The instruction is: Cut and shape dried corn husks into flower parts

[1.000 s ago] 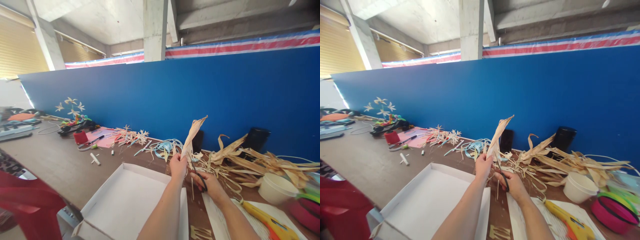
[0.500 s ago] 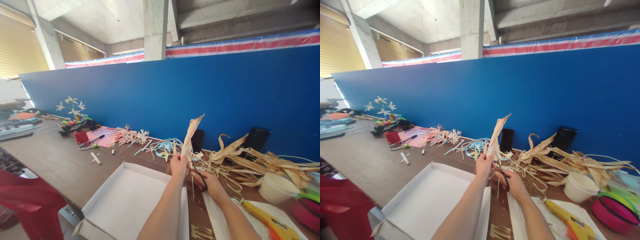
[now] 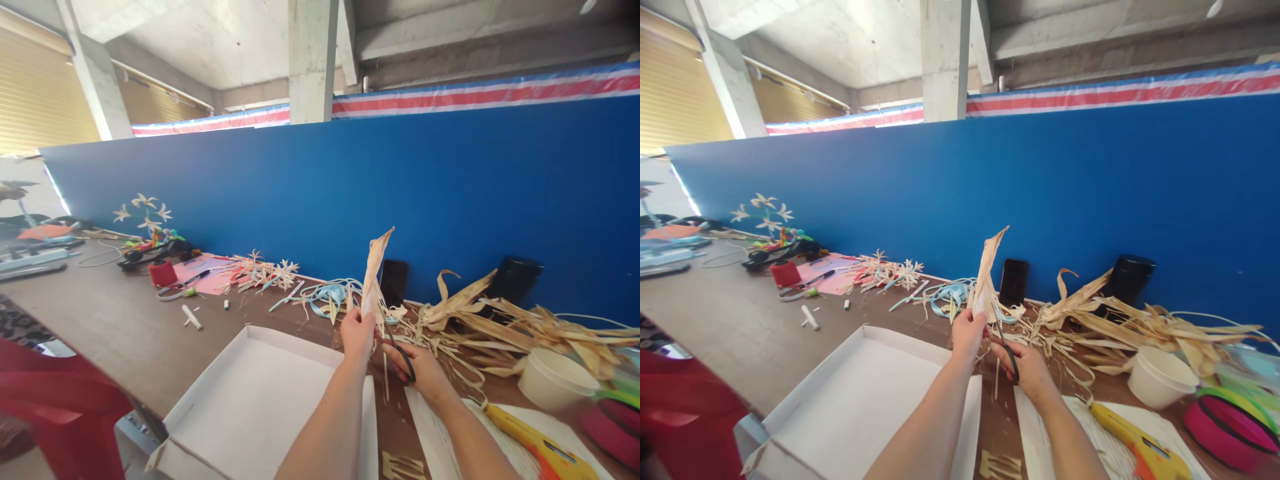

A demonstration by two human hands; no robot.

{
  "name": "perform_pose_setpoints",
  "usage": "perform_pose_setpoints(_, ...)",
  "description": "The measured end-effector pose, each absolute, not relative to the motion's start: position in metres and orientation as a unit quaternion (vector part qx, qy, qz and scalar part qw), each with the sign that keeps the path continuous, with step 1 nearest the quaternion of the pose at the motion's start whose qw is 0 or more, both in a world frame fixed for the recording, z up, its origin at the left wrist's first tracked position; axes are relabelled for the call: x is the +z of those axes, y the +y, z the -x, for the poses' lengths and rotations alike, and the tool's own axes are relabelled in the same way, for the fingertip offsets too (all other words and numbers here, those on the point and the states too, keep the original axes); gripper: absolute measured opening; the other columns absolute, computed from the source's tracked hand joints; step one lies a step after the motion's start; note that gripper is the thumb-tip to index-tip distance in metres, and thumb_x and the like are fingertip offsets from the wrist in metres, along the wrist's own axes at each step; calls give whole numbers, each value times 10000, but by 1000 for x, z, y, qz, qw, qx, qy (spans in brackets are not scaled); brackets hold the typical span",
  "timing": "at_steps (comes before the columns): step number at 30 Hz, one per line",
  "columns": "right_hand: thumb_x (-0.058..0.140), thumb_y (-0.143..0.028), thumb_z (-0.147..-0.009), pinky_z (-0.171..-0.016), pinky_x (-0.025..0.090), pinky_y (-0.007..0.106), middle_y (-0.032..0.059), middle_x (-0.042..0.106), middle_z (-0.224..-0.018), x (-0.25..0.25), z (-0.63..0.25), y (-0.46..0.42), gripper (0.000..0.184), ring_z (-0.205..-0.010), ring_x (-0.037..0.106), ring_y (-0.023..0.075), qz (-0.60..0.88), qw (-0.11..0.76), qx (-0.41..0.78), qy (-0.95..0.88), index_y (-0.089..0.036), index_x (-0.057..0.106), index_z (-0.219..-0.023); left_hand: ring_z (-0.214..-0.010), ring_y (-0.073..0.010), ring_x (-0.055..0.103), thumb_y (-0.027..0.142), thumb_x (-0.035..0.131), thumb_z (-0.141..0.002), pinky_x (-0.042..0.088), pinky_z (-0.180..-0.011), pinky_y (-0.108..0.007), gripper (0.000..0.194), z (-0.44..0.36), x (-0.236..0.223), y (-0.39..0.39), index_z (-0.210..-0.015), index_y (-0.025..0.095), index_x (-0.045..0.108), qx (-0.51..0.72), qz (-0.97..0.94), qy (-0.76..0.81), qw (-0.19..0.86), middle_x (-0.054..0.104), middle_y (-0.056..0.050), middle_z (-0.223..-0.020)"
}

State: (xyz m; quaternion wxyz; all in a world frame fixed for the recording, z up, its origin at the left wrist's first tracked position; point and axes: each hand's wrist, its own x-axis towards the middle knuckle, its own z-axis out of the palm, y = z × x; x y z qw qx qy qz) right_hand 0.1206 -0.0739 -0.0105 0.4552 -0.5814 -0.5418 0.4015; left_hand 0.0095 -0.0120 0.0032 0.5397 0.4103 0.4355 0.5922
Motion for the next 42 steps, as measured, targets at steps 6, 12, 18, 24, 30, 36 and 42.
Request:
perform_pose_setpoints(6, 621, -491, -675, -400, 213, 226, -64, 413, -382, -7, -118, -76, 443, -374, 341, 83, 583, 453, 398, -544, -143, 682, -943, -404, -113, 498, 246, 528, -635, 412, -455, -220, 81, -8, 3, -12, -627, 165, 522, 593, -413, 437, 536, 517, 25, -454)
perform_pose_setpoints(12, 648, -419, -668, -410, 232, 228, -62, 424, -414, -13, -123, -73, 397, -395, 371, 91, 579, 454, 401, -546, -153, 678, -962, -410, -120, 508, 243, 522, -638, 415, -458, -224, 76, -8, 2, -10, -627, 167, 522, 593, -412, 438, 536, 514, 23, -453)
perform_pose_setpoints(18, 657, -360, -659, -410, 253, 227, -58, 434, -436, -14, -124, -71, 370, -402, 384, 91, 582, 448, 395, -552, -154, 682, -965, -405, -120, 512, 246, 521, -634, 398, -429, -209, 86, -5, 5, -12, -620, 161, 530, 588, -420, 452, 523, 510, 20, -447)
perform_pose_setpoints(24, 652, -355, -656, -401, 263, 227, -57, 432, -420, -14, -124, -71, 375, -394, 378, 94, 589, 446, 386, -553, -152, 684, -969, -403, -121, 517, 248, 516, -636, 392, -422, -205, 98, -5, 4, -11, -640, 157, 550, 585, -426, 460, 514, 516, 19, -450)
perform_pose_setpoints(30, 638, -371, -661, -400, 265, 226, -53, 445, -423, -13, -123, -71, 358, -390, 384, 97, 599, 435, 377, -556, -165, 691, -949, -397, -127, 521, 236, 512, -632, 395, -415, -210, 73, -6, 4, -11, -626, 165, 531, 584, -420, 461, 519, 507, 24, -440)
perform_pose_setpoints(36, 608, -420, -675, -388, 280, 233, -49, 460, -425, -18, -123, -70, 387, -384, 402, 109, 603, 435, 375, -554, -175, 687, -963, -407, -131, 527, 247, 513, -639, 412, -429, -219, 81, -6, 0, -8, -615, 170, 516, 589, -425, 456, 514, 505, 24, -447)
perform_pose_setpoints(42, 586, -442, -707, -410, 267, 228, -54, 444, -440, -21, -126, -69, 424, -410, 394, 101, 591, 443, 375, -560, -173, 666, -1025, -394, -123, 516, 225, 507, -629, 404, -415, -212, 63, -11, -4, -10, -595, 178, 484, 579, -428, 453, 526, 500, 27, -440)
